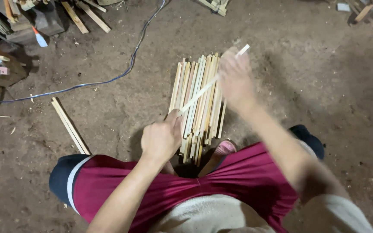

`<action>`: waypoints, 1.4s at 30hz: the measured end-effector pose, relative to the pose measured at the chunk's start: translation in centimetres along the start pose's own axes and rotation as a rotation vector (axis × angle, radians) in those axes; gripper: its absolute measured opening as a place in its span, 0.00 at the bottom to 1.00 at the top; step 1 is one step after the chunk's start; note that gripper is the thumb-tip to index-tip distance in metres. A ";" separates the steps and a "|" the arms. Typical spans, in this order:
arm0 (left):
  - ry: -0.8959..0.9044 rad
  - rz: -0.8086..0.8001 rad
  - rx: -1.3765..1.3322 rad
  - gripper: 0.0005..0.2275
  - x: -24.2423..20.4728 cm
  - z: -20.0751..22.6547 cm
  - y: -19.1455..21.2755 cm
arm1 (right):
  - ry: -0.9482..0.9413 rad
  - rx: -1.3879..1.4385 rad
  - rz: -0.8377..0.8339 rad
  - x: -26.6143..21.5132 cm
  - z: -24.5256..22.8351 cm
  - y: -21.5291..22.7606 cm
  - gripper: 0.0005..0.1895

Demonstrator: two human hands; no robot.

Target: Sanding individual thin wooden sticks from a bundle using a piece of sandpaper to smooth the surfaces.

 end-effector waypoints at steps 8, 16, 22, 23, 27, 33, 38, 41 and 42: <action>0.334 -0.430 -0.828 0.05 -1.7 -1.6 -2.2 | 0.166 0.176 0.080 1.4 -2.3 3.5 0.09; 0.250 -0.206 -0.782 0.08 -0.1 -2.7 -5.0 | 0.063 -0.087 -0.627 -3.4 -5.6 -6.7 0.28; 0.176 -0.228 -0.756 0.09 -1.6 -1.6 -0.9 | 0.192 0.029 0.079 1.7 3.3 -1.6 0.25; 0.161 -0.201 -0.789 0.13 -1.3 -1.2 -0.2 | 0.342 -0.024 0.152 1.4 1.8 -2.3 0.21; 0.164 -0.201 -1.087 0.09 0.3 -1.5 -2.3 | 0.345 -0.158 -0.425 -4.5 -3.2 -11.0 0.28; 0.146 -0.435 -1.499 0.13 -1.7 -0.9 -2.9 | 0.342 0.209 0.188 2.0 2.9 -1.2 0.30; 0.298 -0.505 -1.771 0.09 -0.9 -1.1 -5.9 | 0.733 0.160 0.130 -8.3 -3.6 -11.1 0.28; 0.205 -0.629 -1.689 0.14 -1.1 -0.2 -1.3 | 0.778 0.019 0.197 -4.6 -1.7 -6.7 0.26; 0.224 -0.643 -1.693 0.14 -1.6 -1.0 -1.1 | 0.763 0.029 0.184 -3.0 -0.4 -5.0 0.26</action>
Point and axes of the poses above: each hand's wrist, its own x-axis towards the middle knuckle, its own y-axis out of the back of the hand, z = x × y, the point moved 9 cm from there along x, towards the middle knuckle, and after that the axes turned 9 degrees about x, right-handed, at the moved point
